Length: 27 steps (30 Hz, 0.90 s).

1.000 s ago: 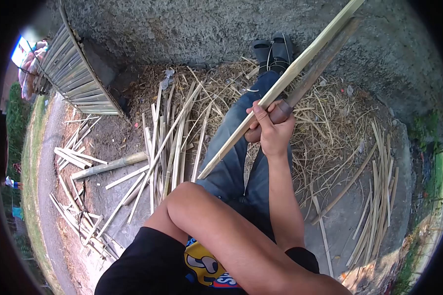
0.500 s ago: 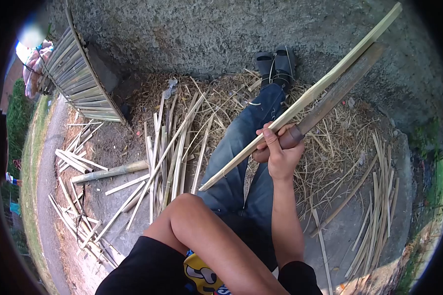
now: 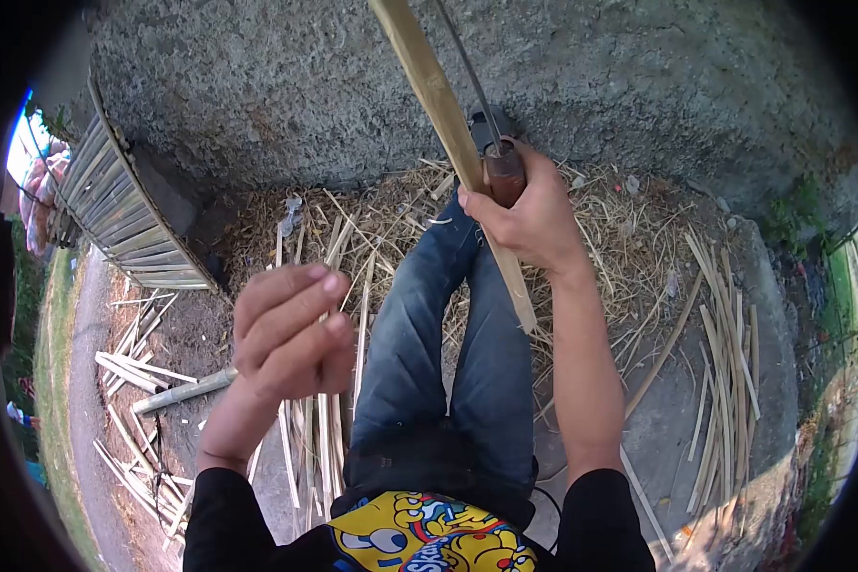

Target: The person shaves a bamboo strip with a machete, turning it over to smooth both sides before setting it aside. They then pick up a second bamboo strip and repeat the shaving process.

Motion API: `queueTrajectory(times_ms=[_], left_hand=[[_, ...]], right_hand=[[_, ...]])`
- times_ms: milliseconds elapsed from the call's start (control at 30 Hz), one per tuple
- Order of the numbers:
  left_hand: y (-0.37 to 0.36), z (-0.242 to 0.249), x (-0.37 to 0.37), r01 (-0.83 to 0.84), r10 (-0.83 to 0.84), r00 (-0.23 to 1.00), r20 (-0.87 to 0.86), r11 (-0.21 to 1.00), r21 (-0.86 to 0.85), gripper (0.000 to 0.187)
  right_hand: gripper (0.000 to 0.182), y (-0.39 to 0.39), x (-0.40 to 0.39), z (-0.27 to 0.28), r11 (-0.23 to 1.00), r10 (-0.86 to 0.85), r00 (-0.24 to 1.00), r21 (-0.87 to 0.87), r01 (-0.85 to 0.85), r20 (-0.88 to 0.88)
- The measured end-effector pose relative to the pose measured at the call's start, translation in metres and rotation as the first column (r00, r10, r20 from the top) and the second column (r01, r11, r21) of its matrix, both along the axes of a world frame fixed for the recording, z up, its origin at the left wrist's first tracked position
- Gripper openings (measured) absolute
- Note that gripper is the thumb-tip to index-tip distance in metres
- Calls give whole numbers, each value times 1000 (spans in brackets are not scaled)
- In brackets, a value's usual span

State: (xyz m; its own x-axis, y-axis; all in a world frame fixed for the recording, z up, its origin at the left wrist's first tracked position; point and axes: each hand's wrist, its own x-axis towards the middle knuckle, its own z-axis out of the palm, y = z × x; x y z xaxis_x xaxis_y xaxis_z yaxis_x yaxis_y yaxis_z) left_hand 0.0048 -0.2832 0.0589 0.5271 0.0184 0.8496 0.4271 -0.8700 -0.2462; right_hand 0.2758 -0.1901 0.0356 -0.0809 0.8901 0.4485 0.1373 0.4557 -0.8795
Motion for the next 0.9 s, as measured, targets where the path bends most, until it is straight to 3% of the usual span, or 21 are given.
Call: queueTrajectory(times_ms=[67,100,167,200,300,367,467,633,667,700,733,767,833,867,900], left_hand=[[28,3,-24,-282,272,959,84,949,140,48],[37,7,-36,-372,370,928,51,911,180,56],[45,-1,-58,-526,533,845,-40,843,114,61],[47,-10,-71,-544,549,831,-92,836,69,62],[52,-49,-110,-565,550,808,-211,825,-10,63],[56,-74,-125,-598,575,764,-293,801,14,59],[57,-96,-129,-622,594,744,-306,783,7,49],[64,-127,-142,-582,518,744,-422,813,-30,29],[63,-131,-143,-582,513,747,-423,812,-41,29],[62,-136,-145,-698,514,655,-554,692,-183,21],[59,-143,-147,-798,469,562,-682,526,-295,14],[56,-151,-148,-752,469,609,-640,599,-277,10],[38,-161,-139,-825,410,529,-743,456,-335,11],[29,-165,-132,-868,240,495,-835,187,-461,12],[18,-175,-131,-829,163,557,-814,167,-534,19]], right_hand=[[42,1,-1,-1,999,52,961,-9,-51,272],[42,0,-2,-8,998,61,962,-23,-57,265],[52,-2,-2,-29,982,174,868,-152,-116,465],[37,-3,-3,-44,968,242,838,-175,-178,489],[34,-14,-1,-66,917,371,740,-347,-197,562],[30,-16,4,-77,917,392,705,-313,-247,591],[25,-19,7,-91,694,668,648,-620,-364,367],[29,-18,12,-112,650,730,556,-654,-386,397],[33,-18,14,-114,737,659,555,-580,-346,507],[37,-17,16,-116,813,576,548,-495,-307,607],[37,-18,17,-120,805,586,543,-510,-304,601],[39,-18,18,-126,921,390,601,-296,-254,698],[44,-22,15,-130,977,-48,674,175,-122,738],[46,-29,16,-130,997,-61,654,75,6,754],[46,-36,13,-129,998,-52,655,57,13,754]])
